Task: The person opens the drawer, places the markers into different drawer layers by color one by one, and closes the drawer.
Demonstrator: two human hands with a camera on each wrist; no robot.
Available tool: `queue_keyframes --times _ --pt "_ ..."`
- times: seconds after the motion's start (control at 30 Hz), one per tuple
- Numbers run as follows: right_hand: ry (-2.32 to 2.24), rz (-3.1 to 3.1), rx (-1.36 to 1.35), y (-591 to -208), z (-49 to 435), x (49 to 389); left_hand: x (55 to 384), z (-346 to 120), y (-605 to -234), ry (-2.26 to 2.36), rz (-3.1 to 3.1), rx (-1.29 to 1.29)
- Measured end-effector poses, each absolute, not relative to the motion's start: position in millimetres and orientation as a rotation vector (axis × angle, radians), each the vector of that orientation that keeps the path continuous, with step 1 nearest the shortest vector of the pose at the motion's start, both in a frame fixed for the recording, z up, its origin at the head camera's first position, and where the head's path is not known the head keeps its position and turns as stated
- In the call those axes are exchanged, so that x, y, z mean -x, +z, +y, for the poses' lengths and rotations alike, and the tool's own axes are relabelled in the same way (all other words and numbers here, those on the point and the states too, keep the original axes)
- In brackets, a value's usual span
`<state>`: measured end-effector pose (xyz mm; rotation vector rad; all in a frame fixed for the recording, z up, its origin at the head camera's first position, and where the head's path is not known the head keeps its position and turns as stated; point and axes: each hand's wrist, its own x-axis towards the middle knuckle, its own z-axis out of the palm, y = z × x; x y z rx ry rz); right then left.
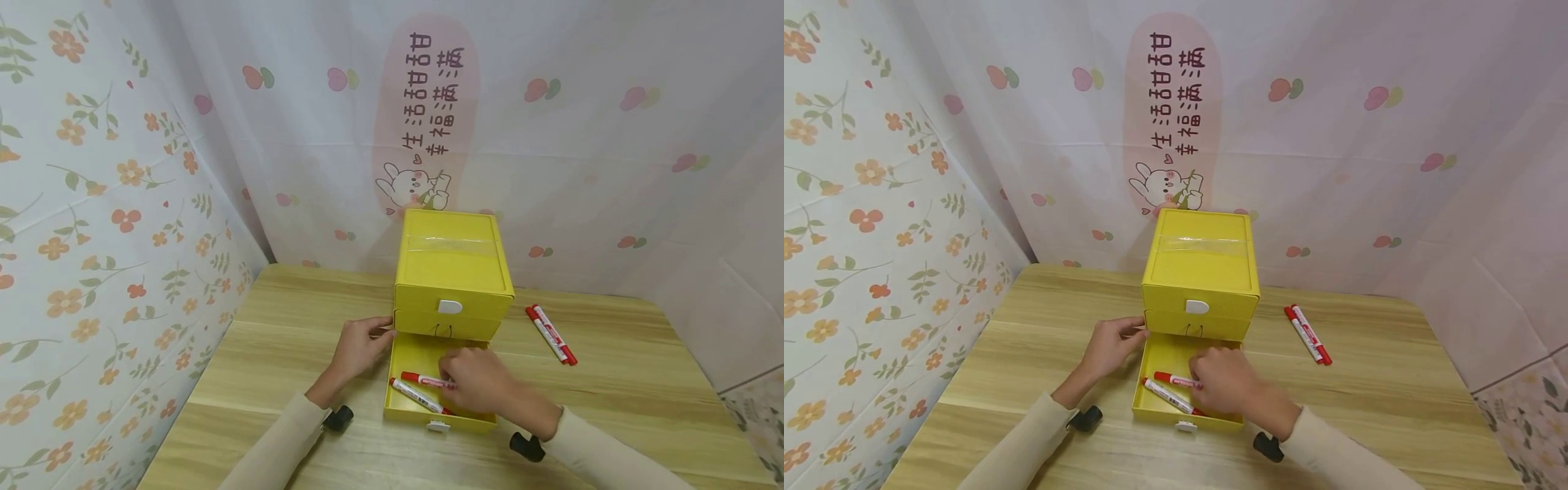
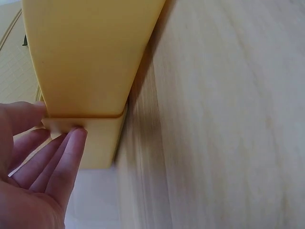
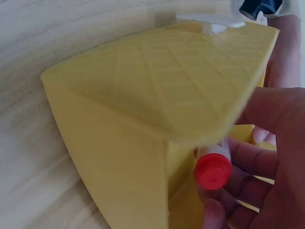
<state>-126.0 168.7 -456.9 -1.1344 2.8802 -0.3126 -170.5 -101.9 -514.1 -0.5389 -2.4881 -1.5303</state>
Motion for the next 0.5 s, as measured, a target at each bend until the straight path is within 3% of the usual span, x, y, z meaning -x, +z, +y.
queue_keyframes --times 0.5 --pt "-0.251 2.848 1.138 -466.6 162.4 122.3 172.2 -102.0 -516.1 -1.485 -2.456 0.558"
